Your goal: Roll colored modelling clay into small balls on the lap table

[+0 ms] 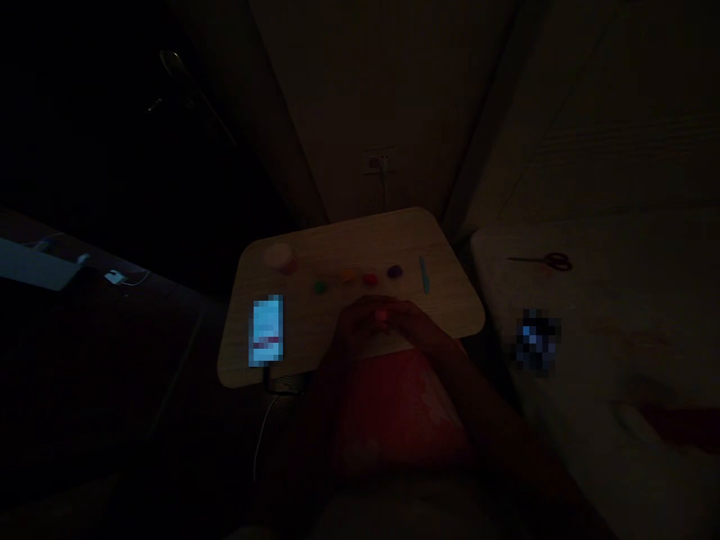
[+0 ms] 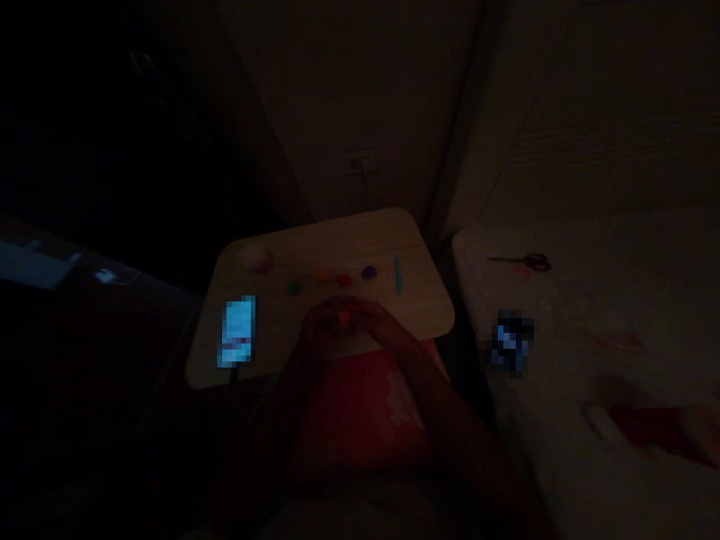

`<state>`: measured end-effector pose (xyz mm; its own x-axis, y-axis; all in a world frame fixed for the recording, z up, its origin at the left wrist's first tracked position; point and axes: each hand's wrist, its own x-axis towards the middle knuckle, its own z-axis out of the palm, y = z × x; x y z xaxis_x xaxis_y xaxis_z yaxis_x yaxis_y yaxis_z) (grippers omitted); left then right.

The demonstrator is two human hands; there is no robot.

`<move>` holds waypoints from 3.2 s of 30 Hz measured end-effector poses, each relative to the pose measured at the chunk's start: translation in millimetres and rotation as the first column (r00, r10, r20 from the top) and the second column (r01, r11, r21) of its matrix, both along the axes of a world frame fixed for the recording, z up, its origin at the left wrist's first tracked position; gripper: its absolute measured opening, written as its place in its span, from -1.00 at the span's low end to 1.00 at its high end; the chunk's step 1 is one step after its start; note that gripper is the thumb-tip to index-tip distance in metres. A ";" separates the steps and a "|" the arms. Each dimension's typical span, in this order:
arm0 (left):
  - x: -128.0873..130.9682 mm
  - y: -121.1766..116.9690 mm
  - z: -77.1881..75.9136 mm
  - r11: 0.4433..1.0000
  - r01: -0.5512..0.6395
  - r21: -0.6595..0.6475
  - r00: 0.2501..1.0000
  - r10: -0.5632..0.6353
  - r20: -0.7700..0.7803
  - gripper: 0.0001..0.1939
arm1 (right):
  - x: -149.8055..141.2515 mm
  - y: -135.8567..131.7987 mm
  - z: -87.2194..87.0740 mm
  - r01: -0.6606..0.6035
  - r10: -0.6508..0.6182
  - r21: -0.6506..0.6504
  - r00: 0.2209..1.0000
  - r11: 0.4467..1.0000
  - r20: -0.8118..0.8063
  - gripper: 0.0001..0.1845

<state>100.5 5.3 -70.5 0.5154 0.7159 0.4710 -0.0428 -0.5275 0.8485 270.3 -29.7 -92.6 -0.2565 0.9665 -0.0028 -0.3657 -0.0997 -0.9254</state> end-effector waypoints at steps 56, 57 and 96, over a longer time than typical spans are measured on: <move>1.9 -2.2 -3.7 0.936 -0.264 0.232 0.943 0.301 -0.141 -0.81 | -6.5 5.4 -6.2 0.190 -0.184 -0.063 0.979 0.980 0.090 -0.62; 1.8 -2.4 -4.6 0.934 -0.266 0.240 0.941 0.306 -0.144 -0.81 | -5.9 5.6 -7.4 0.187 -0.180 -0.057 0.978 0.981 0.103 -0.62; -45.1 61.7 -25.7 0.632 -0.723 0.280 0.560 0.773 -0.298 -0.72 | -5.5 -0.6 1.6 0.270 -0.441 0.376 0.740 0.887 0.508 -0.79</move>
